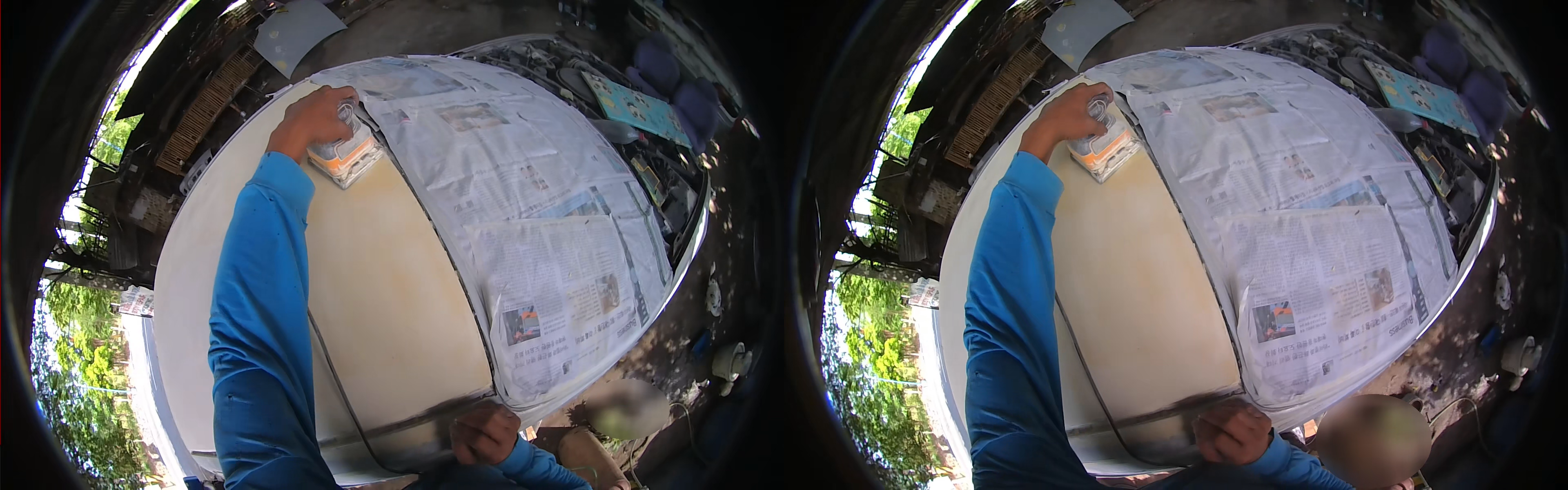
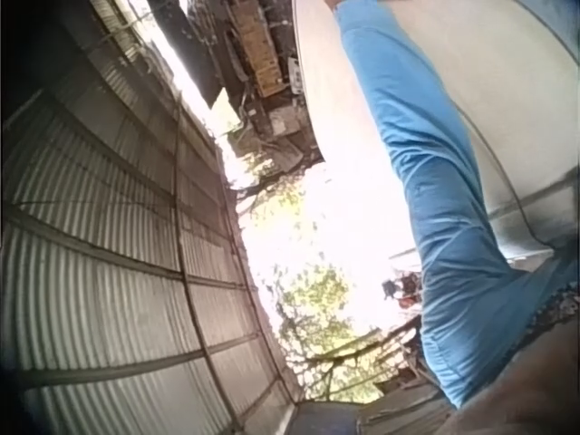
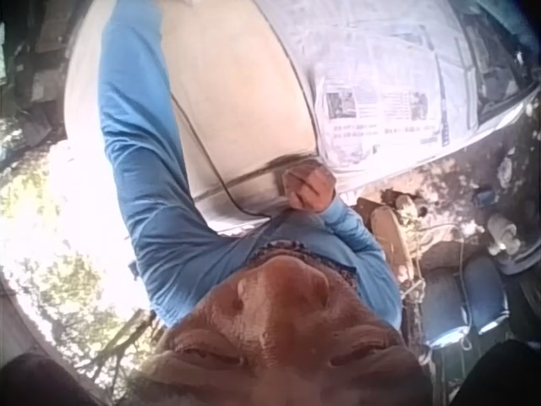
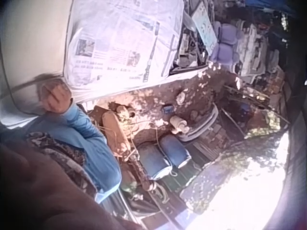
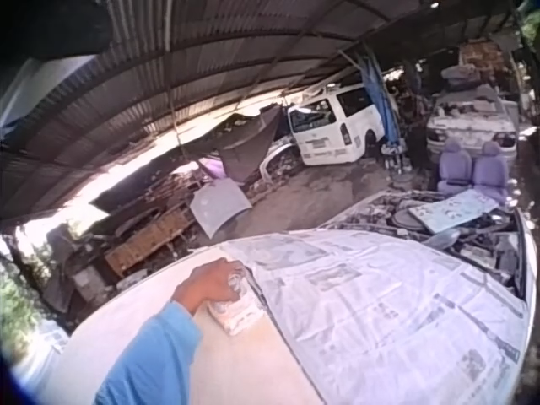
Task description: Sanding the primer on a car roof using an electric sander.
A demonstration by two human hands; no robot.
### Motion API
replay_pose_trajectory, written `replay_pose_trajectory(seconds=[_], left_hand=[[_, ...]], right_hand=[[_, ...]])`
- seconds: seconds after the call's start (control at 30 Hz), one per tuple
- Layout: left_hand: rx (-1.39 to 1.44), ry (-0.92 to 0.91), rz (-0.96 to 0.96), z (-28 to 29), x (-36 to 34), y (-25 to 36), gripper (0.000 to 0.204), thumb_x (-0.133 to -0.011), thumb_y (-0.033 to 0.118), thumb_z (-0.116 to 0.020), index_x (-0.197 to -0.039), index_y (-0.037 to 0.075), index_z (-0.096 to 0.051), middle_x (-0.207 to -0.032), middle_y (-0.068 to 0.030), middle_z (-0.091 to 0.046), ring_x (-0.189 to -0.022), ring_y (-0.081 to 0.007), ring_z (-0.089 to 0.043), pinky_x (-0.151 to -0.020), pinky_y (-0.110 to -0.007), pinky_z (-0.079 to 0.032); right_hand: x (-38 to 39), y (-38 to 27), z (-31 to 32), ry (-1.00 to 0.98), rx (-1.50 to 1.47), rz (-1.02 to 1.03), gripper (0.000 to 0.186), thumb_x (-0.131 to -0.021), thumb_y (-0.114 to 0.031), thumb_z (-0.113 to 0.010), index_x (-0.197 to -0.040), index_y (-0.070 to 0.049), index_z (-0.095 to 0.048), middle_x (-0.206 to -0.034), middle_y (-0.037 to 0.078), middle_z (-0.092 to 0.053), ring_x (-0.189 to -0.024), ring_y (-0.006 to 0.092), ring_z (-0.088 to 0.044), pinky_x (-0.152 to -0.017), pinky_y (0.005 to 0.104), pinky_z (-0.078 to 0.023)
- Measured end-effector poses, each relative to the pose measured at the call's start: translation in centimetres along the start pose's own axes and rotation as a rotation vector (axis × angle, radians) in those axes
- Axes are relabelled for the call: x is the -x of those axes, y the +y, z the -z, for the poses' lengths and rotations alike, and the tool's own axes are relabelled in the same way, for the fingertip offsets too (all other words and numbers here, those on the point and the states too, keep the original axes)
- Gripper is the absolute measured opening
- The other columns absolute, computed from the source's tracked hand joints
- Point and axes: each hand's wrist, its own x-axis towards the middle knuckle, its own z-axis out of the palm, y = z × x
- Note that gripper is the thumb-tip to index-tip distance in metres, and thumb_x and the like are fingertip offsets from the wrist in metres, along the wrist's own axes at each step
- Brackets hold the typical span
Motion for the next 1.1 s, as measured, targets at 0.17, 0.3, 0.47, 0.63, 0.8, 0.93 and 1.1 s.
replay_pose_trajectory(seconds=[0.17, 0.3, 0.47, 0.63, 0.8, 0.93, 1.1], left_hand=[[0.036, -0.013, -0.041, 0.0, 0.6, -0.1, 0.062, -0.061, 0.017, -0.080, -0.120, 0.021, -0.063, -0.117, -0.0087, -0.063, -0.110, -0.0314, -0.061, -0.092, -0.039, -0.050], [0.063, 0.034, -0.202, -0.3, 1.4, 1.2, 0.057, -0.061, 0.021, -0.079, -0.115, 0.026, -0.064, -0.109, -0.0056, -0.061, -0.106, -0.0304, -0.062, -0.087, -0.041, -0.052], [0.052, 0.066, -0.177, -0.3, 0.8, 0.4, 0.053, -0.061, 0.020, -0.078, -0.112, 0.025, -0.063, -0.107, -0.0047, -0.060, -0.105, -0.0302, -0.062, -0.086, -0.041, -0.051], [0.089, 0.026, -0.220, -0.2, 2.1, 1.4, 0.052, -0.062, 0.018, -0.078, -0.112, 0.025, -0.064, -0.108, -0.0044, -0.060, -0.105, -0.0305, -0.062, -0.086, -0.041, -0.052], [0.085, 0.030, -0.272, 0.2, 3.9, 3.5, 0.051, -0.063, 0.018, -0.077, -0.112, 0.025, -0.064, -0.109, -0.0044, -0.060, -0.105, -0.0301, -0.062, -0.086, -0.041, -0.052], [0.023, 0.022, -0.133, 0.5, 2.5, 3.0, 0.054, -0.063, 0.015, -0.079, -0.114, 0.022, -0.064, -0.112, -0.0031, -0.062, -0.107, -0.0283, -0.063, -0.089, -0.038, -0.051], [0.033, 0.016, -0.131, 0.4, 3.0, 3.1, 0.053, -0.063, 0.016, -0.080, -0.113, 0.022, -0.064, -0.112, -0.0025, -0.062, -0.107, -0.0280, -0.063, -0.089, -0.039, -0.051]], right_hand=[[-0.7, -0.1, 0.4, -0.026, 0.029, 0.007, 0.014, -0.065, -0.009, -0.077, -0.079, -0.010, -0.071, -0.093, 0.005, -0.069, -0.074, 0.0182, -0.068, -0.061, 0.0291, -0.056], [-0.4, -0.1, 0.3, -0.033, 0.032, 0.004, 0.014, -0.065, -0.009, -0.077, -0.077, -0.011, -0.071, -0.091, 0.005, -0.069, -0.074, 0.0184, -0.068, -0.062, 0.0292, -0.056], [-0.7, -0.2, 0.3, -0.039, 0.028, 0.011, 0.014, -0.064, -0.008, -0.078, -0.076, -0.010, -0.070, -0.091, 0.005, -0.069, -0.074, 0.0189, -0.068, -0.062, 0.0301, -0.056], [-0.9, -0.4, 0.3, -0.025, 0.039, -0.013, 0.014, -0.064, -0.008, -0.078, -0.076, -0.010, -0.069, -0.090, 0.005, -0.069, -0.074, 0.0193, -0.068, -0.060, 0.0300, -0.056], [-0.8, -0.4, 0.2, -0.019, 0.011, -0.006, 0.022, -0.065, -0.008, -0.076, -0.086, -0.011, -0.069, -0.085, 0.004, -0.068, -0.070, 0.0199, -0.066, -0.056, 0.0316, -0.051], [-0.5, -0.3, 0.4, -0.039, 0.055, -0.004, 0.017, -0.062, -0.008, -0.078, -0.077, -0.011, -0.070, -0.092, 0.004, -0.068, -0.075, 0.0180, -0.067, -0.060, 0.0298, -0.054], [-0.4, -0.2, -0.1, -0.016, 0.047, -0.005, 0.019, -0.063, -0.011, -0.078, -0.081, -0.012, -0.073, -0.092, 0.003, -0.068, -0.076, 0.0161, -0.067, -0.059, 0.0293, -0.052]])
